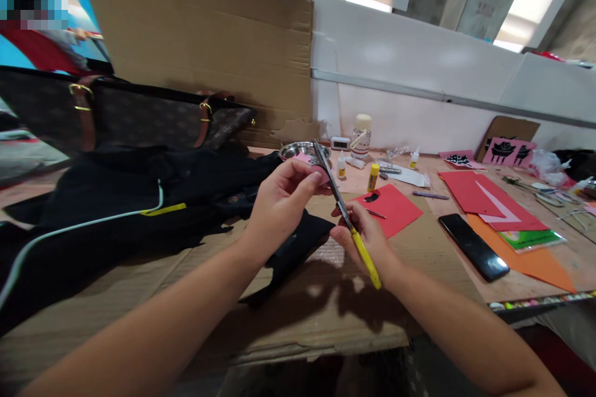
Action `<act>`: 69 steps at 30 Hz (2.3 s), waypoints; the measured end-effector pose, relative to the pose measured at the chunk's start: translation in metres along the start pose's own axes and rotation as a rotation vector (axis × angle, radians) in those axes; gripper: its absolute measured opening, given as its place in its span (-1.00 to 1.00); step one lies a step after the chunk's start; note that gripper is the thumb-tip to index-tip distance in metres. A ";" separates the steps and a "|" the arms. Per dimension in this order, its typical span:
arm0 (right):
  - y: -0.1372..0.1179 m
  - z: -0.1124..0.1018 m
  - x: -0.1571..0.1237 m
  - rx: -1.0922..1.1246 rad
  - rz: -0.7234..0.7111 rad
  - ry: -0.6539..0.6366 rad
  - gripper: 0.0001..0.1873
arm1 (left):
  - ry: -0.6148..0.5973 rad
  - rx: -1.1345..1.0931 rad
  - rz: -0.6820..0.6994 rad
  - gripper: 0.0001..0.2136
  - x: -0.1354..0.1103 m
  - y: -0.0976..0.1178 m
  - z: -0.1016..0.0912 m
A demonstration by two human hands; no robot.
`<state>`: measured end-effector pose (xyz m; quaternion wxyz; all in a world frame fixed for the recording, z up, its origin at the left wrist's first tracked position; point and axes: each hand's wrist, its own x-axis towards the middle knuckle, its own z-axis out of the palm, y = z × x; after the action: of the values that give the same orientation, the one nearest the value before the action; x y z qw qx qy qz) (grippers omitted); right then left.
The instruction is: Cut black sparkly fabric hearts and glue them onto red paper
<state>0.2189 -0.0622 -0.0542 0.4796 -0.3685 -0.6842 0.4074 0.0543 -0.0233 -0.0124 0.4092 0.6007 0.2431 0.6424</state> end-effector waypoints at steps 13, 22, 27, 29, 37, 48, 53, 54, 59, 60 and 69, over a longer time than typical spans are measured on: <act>0.000 0.000 0.000 -0.003 -0.018 -0.010 -0.40 | -0.009 -0.036 0.026 -0.84 0.003 0.002 0.001; 0.001 -0.001 0.000 -0.010 -0.007 -0.018 -0.36 | -0.014 0.011 0.030 -0.84 0.002 0.001 0.000; 0.003 -0.001 0.000 0.007 0.000 -0.015 -0.35 | -0.025 0.024 0.025 -0.86 0.001 -0.001 -0.001; 0.003 -0.001 0.000 0.006 -0.005 -0.013 -0.36 | -0.027 0.025 0.026 -0.86 0.001 -0.001 -0.001; 0.001 -0.001 0.000 -0.006 -0.011 -0.014 -0.40 | -0.026 0.020 0.023 -0.85 0.001 0.000 0.000; 0.002 -0.001 0.001 -0.020 -0.010 0.007 -0.42 | -0.052 -0.040 -0.014 -0.78 0.006 0.004 -0.002; 0.000 0.000 0.002 -0.024 0.000 0.015 -0.41 | -0.060 -0.050 -0.026 -0.76 0.008 0.004 -0.002; -0.001 0.000 0.001 -0.024 0.005 0.014 -0.41 | -0.061 -0.050 -0.029 -0.75 0.008 0.004 -0.002; -0.001 -0.001 0.000 -0.013 -0.025 -0.006 -0.38 | -0.077 -0.030 -0.038 -0.72 0.008 0.004 -0.004; -0.001 -0.001 0.000 -0.010 -0.030 -0.010 -0.37 | -0.081 -0.027 -0.036 -0.72 0.008 0.004 -0.004; 0.002 -0.002 0.001 -0.029 -0.009 -0.006 -0.34 | -0.106 -0.040 -0.023 -0.78 0.008 0.007 -0.003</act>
<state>0.2202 -0.0599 -0.0551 0.4738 -0.3714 -0.6932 0.3964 0.0505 -0.0201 -0.0027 0.4407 0.6230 0.2150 0.6095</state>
